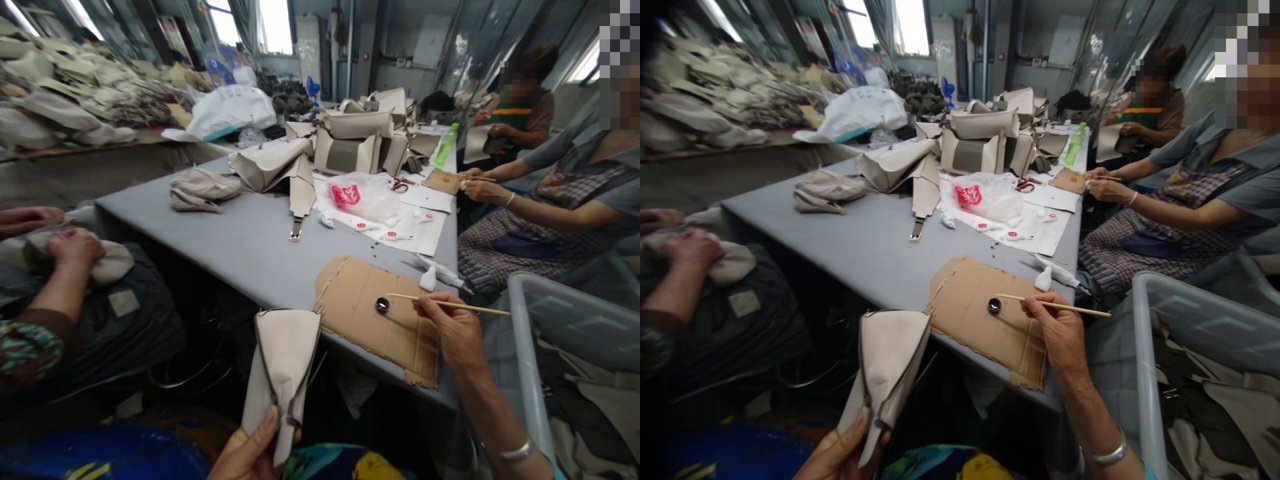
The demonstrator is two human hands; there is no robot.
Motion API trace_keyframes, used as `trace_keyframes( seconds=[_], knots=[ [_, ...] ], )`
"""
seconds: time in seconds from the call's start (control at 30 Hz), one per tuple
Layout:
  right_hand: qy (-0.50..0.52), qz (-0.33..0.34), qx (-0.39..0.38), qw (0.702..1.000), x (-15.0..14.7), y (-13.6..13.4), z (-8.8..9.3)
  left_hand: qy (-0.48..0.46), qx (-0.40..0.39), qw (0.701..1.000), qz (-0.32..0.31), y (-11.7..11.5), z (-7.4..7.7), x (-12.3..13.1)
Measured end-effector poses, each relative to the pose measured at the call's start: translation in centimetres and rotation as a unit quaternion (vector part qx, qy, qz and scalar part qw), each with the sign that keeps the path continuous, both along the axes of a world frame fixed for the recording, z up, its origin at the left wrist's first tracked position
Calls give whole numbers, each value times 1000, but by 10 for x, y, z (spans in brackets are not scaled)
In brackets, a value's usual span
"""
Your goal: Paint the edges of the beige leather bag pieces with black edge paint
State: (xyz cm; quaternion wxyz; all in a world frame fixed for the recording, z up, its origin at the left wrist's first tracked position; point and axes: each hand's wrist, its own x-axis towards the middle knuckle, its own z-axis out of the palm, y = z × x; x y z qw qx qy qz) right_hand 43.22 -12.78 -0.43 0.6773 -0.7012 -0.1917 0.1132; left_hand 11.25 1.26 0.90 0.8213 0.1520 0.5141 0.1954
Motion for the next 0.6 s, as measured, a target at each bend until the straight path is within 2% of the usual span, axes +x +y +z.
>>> trace_keyframes(
  seconds=[0.1,0.17,0.3,0.43,0.5,0.6],
  knots=[
    [23,4,16,1000,-13,-1,6,-42,48,998,-11,-5,8,2],
    [31,35,4,999,-28,1,12,-55,68,996,-7,-6,8,2],
    [72,190,-34,979,-67,17,33,-68,85,994,-3,-8,3,-3],
    [112,343,-45,932,-92,43,50,-90,91,991,-22,-8,-1,-6],
    [131,392,-44,909,-96,56,52,-99,92,990,-29,-7,-1,-7],
    [145,429,-45,890,-99,70,52,-113,94,988,-36,-7,1,-7]
  ],
)
